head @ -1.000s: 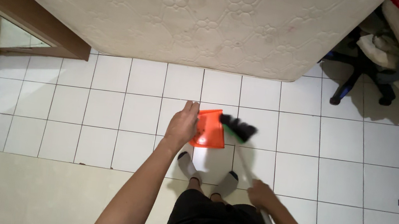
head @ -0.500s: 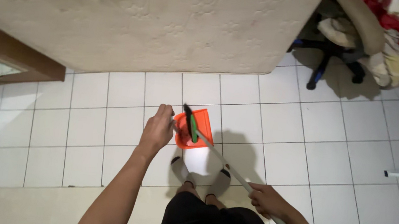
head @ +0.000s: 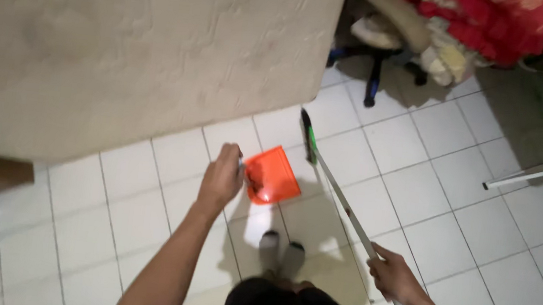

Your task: The person sweeps the tiled floor using a broom and a dustpan, collecting debris into the pan across various areas of the room.

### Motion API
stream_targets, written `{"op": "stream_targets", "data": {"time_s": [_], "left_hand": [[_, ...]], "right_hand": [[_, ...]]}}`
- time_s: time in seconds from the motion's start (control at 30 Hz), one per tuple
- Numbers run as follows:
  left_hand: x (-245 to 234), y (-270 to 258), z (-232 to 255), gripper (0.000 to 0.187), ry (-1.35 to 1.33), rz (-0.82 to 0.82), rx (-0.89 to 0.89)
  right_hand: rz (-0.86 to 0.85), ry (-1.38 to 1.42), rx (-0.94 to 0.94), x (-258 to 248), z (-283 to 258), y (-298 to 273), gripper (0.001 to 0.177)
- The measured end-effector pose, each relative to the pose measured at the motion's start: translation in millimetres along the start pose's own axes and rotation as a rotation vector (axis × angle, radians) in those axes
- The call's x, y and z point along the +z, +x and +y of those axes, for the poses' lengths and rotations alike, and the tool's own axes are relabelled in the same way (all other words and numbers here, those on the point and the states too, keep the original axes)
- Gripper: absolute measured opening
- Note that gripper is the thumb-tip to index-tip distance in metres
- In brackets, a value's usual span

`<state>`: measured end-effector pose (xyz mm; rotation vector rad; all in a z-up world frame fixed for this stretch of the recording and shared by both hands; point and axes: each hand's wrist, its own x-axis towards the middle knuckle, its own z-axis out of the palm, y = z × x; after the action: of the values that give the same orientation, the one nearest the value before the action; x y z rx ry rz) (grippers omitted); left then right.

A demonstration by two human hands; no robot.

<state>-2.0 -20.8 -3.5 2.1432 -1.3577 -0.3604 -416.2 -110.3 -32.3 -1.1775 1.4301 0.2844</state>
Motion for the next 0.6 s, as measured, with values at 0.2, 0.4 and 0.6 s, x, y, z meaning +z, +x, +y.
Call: {"op": "stream_targets", "data": {"time_s": [0.2, 0.4, 0.6], "left_hand": [[31.0, 40.0, 35.3, 0.026, -0.022, -0.151, -0.084], [71.7, 73.5, 76.1, 0.026, 0.027, -0.199, -0.085], [113.0, 92.4, 119.1, 0.025, 0.041, -0.169, -0.077]], "right_hand": [[0.188, -0.092, -0.015, -38.2, 12.0, 24.5, 0.066], [0.283, -0.238, 0.119, -107.4, 11.8, 49.9, 0.066], [0.33, -0.388, 0.053, -196.9, 12.7, 101.6, 0.063]]}}
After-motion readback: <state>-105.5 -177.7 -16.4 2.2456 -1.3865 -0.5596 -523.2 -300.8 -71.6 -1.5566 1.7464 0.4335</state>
